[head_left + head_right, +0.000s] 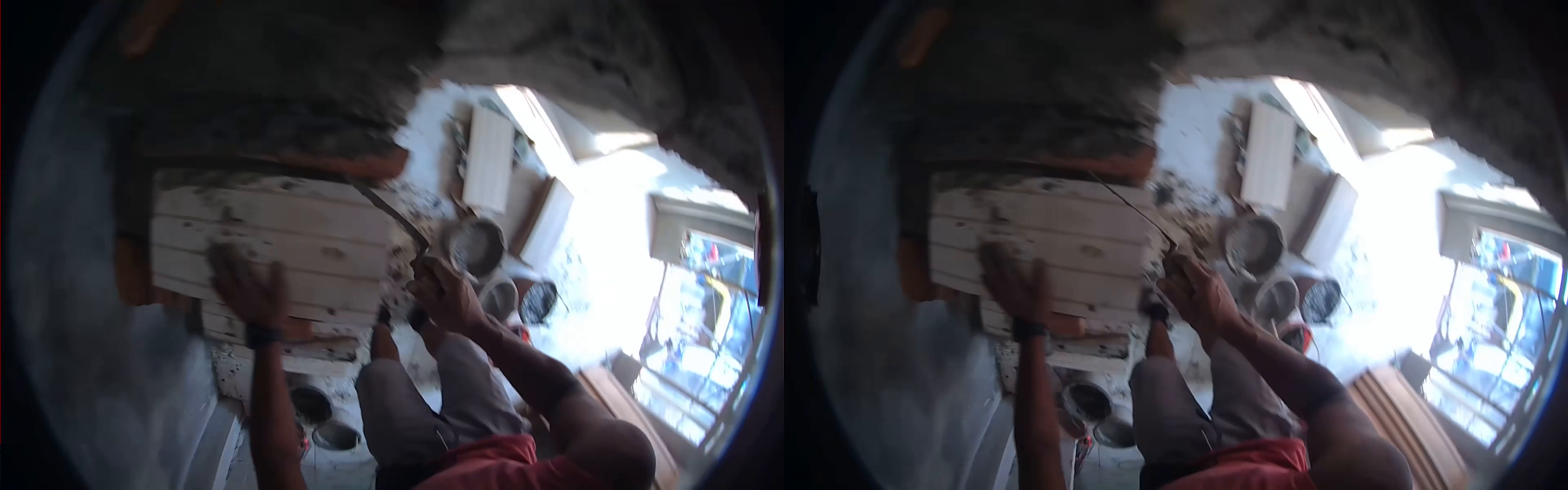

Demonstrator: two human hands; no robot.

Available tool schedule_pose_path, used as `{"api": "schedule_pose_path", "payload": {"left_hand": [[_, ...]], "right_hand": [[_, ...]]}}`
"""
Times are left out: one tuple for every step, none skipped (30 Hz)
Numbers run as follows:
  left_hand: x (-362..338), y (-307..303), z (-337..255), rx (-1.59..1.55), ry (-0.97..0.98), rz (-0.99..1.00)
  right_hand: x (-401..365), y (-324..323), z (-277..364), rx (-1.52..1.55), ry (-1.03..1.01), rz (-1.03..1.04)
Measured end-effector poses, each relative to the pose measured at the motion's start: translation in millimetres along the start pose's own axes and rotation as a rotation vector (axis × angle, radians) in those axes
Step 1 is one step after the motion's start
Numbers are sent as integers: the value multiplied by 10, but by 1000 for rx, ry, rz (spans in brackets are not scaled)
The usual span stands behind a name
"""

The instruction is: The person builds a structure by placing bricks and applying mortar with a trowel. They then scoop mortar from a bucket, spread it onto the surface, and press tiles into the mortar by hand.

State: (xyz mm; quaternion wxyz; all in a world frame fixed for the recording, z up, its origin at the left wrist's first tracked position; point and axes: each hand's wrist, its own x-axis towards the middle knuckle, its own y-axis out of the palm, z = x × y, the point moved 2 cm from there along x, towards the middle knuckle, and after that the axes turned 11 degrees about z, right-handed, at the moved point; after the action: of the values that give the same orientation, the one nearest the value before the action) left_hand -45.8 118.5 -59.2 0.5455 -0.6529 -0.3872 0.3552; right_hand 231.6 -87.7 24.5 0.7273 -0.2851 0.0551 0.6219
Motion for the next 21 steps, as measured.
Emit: {"api": "schedule_pose_path", "payload": {"left_hand": [[17, -68, -60, -52, 15, -11], [21, 17, 5, 6, 22, -12], [33, 7, 12, -35, 39, -4], [44, 11, 17, -24, 41, 7], [59, 8, 19, -5, 68, 3], [64, 18, 90, 9, 90, 2], [63, 29, 124, 23, 99, 9], [82, 45, 164, 39, 108, 13], [93, 53, 218, 43, 182, -4], [82, 27, 208, 20, 226, -3], [87, 87, 346, -124, 184, 12], [95, 155, 523, -270, 140, 29], [80, 181, 625, -258, 147, 34], [87, 151, 733, -124, 157, 48], [70, 112, 862, 16, 166, 66], [46, 83, 1013, 36, 171, 77], [44, 46, 1139, 161, 244, 89], [69, 13, 1253, 284, 318, 97], [77, 22, 1297, 299, 326, 97], [140, 0, 1467, 322, 335, 112], [122, -3, 1532, 339, 342, 123]], "right_hand": [[-247, -115, -263, -26, -16, -67], [-498, -207, -532, -14, 25, -84], [-753, -327, -813, -99, 90, -219], [-987, -431, -1122, -183, 147, -347], [-1233, -500, -1542, -240, 279, -355], [-1437, -543, -1944, -301, 414, -357], [-1543, -662, -2287, -291, 423, -354], [-1607, -769, -2679, -272, 671, -224], [-1660, -852, -3134, -247, 912, -83], [-1689, -888, -3780, -228, 913, -73], [-1656, -842, -4508, -475, 653, 117], [-1615, -804, -4975, -709, 375, 298], [-1495, -840, -5192, -671, 386, 208], [-1330, -841, -5349, -630, 396, 119], [-1218, -794, -5578, -609, 395, 125], [-1122, -735, -5819, -500, 460, 67], [-1027, -674, -6010, -393, 523, 6], [-929, -651, -6044, -374, 520, 6], [-832, -673, -5941, -327, 489, 38], [-769, -681, -5849, -281, 462, 70], [-712, -685, -5823, -270, 460, 68]]}}
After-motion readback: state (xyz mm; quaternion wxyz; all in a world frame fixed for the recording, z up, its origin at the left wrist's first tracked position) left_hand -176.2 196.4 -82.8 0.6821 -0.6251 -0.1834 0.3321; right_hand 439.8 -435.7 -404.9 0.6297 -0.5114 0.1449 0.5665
